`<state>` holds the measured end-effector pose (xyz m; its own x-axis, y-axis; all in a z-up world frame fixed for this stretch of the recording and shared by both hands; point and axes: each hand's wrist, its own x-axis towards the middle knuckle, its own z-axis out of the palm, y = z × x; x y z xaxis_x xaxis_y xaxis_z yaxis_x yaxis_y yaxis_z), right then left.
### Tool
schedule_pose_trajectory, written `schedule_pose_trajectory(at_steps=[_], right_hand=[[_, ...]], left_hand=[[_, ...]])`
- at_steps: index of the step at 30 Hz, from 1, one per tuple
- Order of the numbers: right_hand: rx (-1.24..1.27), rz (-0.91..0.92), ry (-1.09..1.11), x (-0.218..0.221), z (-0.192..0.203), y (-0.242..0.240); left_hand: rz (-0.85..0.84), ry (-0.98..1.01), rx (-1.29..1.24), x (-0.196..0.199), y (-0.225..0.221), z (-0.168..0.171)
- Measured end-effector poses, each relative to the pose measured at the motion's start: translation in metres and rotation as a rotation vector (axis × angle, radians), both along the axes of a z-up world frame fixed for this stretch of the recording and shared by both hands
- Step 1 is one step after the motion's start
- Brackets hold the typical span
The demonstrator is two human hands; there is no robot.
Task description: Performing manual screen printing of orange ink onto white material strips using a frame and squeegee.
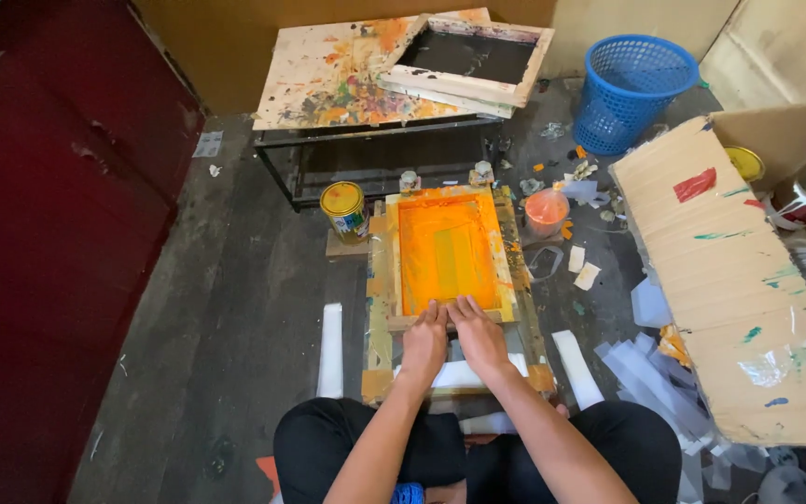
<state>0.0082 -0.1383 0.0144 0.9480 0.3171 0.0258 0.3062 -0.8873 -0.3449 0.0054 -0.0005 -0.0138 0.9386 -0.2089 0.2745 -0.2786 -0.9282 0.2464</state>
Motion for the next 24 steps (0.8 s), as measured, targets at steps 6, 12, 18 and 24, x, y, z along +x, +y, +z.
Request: schedule_pose_trajectory(at_steps=[6, 12, 18, 24], right_hand=[[-0.003, -0.007, 0.022, -0.002, 0.001, -0.001], [-0.048, -0.001, 0.002, -0.002, 0.003, 0.000], [-0.011, -0.006, -0.040, -0.001, -0.011, -0.001], [-0.013, 0.004, -0.054, 0.002, -0.014, 0.000]], left_hand=[[0.004, 0.005, 0.035, -0.001, 0.001, -0.006], [-0.008, 0.039, 0.034, 0.007, 0.004, -0.024], [0.015, 0.049, 0.043, 0.005, 0.002, -0.031], [-0.004, 0.056, 0.030, -0.003, 0.004, -0.016]])
